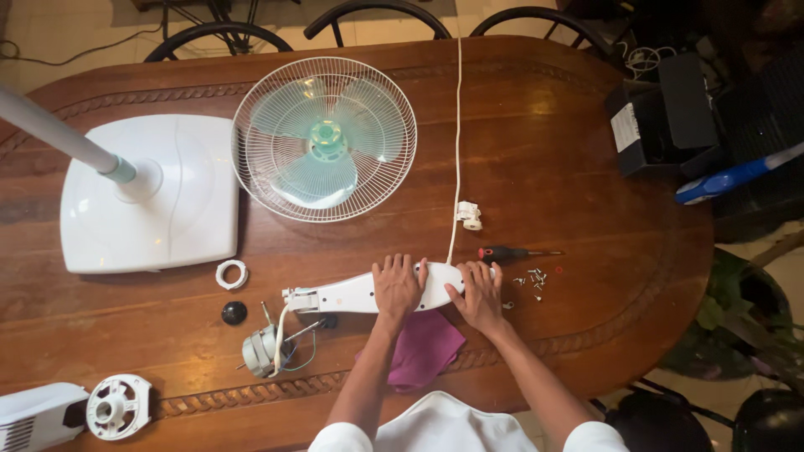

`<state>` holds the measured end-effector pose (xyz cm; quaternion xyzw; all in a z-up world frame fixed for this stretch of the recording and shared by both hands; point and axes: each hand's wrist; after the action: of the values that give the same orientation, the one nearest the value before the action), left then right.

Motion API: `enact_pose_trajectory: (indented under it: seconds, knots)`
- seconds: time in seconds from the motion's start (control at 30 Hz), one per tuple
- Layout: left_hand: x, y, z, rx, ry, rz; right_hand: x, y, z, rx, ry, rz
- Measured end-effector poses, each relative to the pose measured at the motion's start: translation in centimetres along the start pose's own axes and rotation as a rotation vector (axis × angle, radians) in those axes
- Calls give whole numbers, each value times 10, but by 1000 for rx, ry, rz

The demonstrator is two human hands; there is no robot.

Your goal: The person assembles a white plastic fan housing by aligning it over the motor and internal components, then fastening it with multiple screws using a screwdriver. They handle screws, washers, and the housing, and use a pink cloth to wipe the surface during assembly.

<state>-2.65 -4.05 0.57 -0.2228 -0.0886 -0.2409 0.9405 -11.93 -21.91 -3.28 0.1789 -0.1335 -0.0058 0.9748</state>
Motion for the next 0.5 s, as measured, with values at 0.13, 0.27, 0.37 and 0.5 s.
enact_pose_trajectory:
  seconds: [0.13,0.27,0.37,0.5]
  knots:
    - [-1,1,-1,0,-11,-1,1,-3,3,34,82,-37]
    - [6,8,-10,1,50,8,6,-4,9,-46,96,-43]
    - [10,12,-18,-3,92,24,-3,4,26,28,41,-73]
    - [16,17,-26,23,140,51,-36,12,54,103,-1,-228]
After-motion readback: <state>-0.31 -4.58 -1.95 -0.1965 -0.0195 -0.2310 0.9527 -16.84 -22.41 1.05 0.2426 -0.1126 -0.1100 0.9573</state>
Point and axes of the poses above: each hand's wrist, its own x-axis towards the middle knuckle, its own z-axis out of the back of the hand, y = z × x, and after that the axes turned 6 degrees about y, right-handed
